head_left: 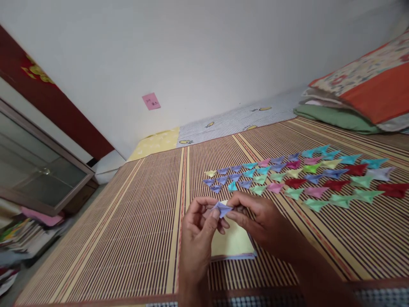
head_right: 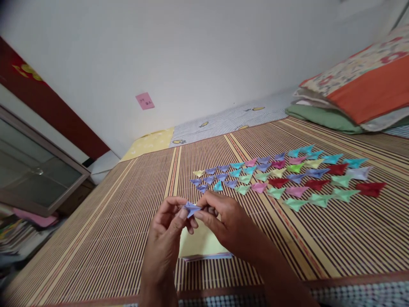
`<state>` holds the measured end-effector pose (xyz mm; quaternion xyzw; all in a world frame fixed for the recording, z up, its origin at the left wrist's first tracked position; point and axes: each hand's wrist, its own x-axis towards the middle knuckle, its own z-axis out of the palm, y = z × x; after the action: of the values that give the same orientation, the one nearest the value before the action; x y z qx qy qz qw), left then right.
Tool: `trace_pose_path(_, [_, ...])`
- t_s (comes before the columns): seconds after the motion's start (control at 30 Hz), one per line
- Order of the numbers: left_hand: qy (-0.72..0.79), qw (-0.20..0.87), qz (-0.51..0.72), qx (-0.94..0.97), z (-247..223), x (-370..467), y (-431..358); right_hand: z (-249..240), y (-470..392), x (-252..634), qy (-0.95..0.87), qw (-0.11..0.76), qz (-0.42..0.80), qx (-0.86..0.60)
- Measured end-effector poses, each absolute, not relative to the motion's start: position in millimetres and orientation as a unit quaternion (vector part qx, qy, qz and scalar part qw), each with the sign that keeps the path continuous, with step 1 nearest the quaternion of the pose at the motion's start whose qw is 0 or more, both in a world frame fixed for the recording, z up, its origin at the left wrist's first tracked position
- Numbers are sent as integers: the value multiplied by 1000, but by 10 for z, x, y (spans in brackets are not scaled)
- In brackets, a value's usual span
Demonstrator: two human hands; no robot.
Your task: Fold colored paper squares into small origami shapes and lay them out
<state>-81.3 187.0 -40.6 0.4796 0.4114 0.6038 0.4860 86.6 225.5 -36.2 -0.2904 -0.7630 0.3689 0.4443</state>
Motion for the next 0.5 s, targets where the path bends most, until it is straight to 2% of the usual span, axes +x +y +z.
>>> trace_pose_path(0.27, [436,480,582,492,-349,-780,1826,-339,2227,912,-759,408,385,-329])
trace_pose_path(0.5, [475,429,541,546,-346,-763,1828,-330,2254,924,-758,488,289,-322])
